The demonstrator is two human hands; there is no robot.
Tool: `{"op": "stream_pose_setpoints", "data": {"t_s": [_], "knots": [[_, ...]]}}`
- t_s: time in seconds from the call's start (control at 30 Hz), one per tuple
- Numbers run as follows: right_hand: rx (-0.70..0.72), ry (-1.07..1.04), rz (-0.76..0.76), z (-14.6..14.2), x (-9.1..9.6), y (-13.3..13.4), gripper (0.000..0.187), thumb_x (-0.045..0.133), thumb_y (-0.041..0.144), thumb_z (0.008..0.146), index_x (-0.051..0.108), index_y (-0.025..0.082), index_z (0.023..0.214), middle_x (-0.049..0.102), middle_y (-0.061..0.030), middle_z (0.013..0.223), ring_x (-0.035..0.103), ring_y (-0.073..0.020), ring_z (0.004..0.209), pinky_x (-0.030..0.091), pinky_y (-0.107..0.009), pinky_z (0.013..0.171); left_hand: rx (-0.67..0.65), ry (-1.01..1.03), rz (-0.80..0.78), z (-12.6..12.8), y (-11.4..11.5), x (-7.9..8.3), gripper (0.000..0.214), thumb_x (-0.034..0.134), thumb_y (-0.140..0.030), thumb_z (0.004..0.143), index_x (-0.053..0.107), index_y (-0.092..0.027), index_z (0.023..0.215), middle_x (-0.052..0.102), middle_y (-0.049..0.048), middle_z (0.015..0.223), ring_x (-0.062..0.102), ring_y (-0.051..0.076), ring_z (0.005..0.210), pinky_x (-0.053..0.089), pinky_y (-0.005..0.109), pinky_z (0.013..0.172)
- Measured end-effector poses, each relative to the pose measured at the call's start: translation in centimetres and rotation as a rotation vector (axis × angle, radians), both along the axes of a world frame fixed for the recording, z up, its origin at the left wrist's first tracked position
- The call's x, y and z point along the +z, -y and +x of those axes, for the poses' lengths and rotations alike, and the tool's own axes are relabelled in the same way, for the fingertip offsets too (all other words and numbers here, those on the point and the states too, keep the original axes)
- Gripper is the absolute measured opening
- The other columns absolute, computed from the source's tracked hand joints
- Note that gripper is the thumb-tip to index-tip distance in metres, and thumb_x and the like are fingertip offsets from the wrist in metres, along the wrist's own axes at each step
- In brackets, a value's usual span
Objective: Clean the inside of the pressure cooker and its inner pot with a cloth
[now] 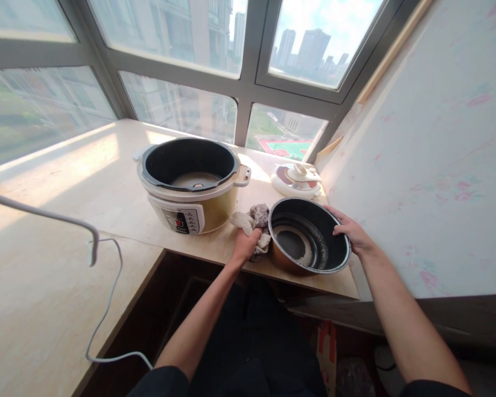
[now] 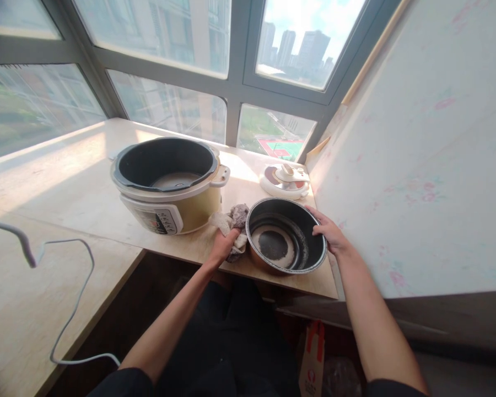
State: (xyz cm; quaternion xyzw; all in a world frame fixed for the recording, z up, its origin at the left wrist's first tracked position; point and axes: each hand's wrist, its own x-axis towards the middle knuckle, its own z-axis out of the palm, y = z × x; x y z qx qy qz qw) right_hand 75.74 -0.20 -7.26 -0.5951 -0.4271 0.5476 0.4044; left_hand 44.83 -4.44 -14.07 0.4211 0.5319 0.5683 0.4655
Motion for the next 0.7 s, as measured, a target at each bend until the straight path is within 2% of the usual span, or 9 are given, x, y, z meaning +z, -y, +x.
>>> {"op": "stream_pose_setpoints", "data": {"t_s": [0.27, 0.4, 0.5, 0.6, 0.7], "knots": [[0.147, -0.036, -0.068, -0.6, 0.4, -5.6, 0.092, 0.057, 0.003, 0.044, 0.065, 0.027, 0.132, 0.078, -0.0003, 0.102, 0.068, -0.0214, 0.067, 0.054, -0.03, 0.052, 0.017, -0.007, -0.008, 0.1, -0.6, -0.2, 0.021, 0.065, -0.033, 0.071, 0.069, -0.017, 0.084, 0.074, 0.0106, 0.088, 0.069, 0.028, 0.092, 0.05, 0.035, 0.086], [0.156, -0.008, -0.091, -1.0, 0.4, -7.5, 0.087, 0.057, 0.001, 0.043, 0.07, 0.024, 0.126, 0.079, -0.0017, 0.099, 0.068, -0.0214, 0.062, 0.053, -0.03, 0.049, -0.004, 0.001, 0.013, 0.0, -0.2, -0.1, 0.023, 0.064, -0.034, 0.072, 0.07, -0.016, 0.086, 0.075, 0.0116, 0.092, 0.069, 0.027, 0.093, 0.051, 0.035, 0.086], [0.159, 0.031, -0.062, -1.2, 0.3, -8.4, 0.081, 0.057, 0.002, 0.045, 0.073, 0.02, 0.122, 0.079, -0.0031, 0.099, 0.067, -0.021, 0.061, 0.053, -0.03, 0.049, -0.005, 0.005, -0.005, -0.1, -0.1, 0.0, 0.02, 0.063, -0.034, 0.071, 0.068, -0.017, 0.08, 0.074, 0.0093, 0.084, 0.069, 0.026, 0.085, 0.052, 0.033, 0.08], [0.18, 0.076, -0.026, -1.1, 0.0, -8.5, 0.079, 0.06, 0.002, 0.047, 0.072, 0.019, 0.122, 0.078, -0.0033, 0.101, 0.068, -0.0205, 0.063, 0.056, -0.033, 0.057, 0.028, 0.009, -0.08, -0.5, -0.3, -0.1, 0.015, 0.062, -0.033, 0.068, 0.063, -0.018, 0.069, 0.068, 0.0046, 0.07, 0.065, 0.022, 0.073, 0.05, 0.029, 0.069], [0.161, 0.025, 0.042, -0.8, -0.4, -8.1, 0.072, 0.067, 0.004, 0.049, 0.072, 0.021, 0.119, 0.076, -0.0042, 0.114, 0.072, -0.0252, 0.084, 0.059, -0.041, 0.077, 0.003, 0.065, -0.148, -1.4, -0.1, -0.4, 0.016, 0.062, -0.034, 0.064, 0.058, -0.019, 0.064, 0.06, 0.0006, 0.06, 0.058, 0.018, 0.061, 0.046, 0.026, 0.058]]}}
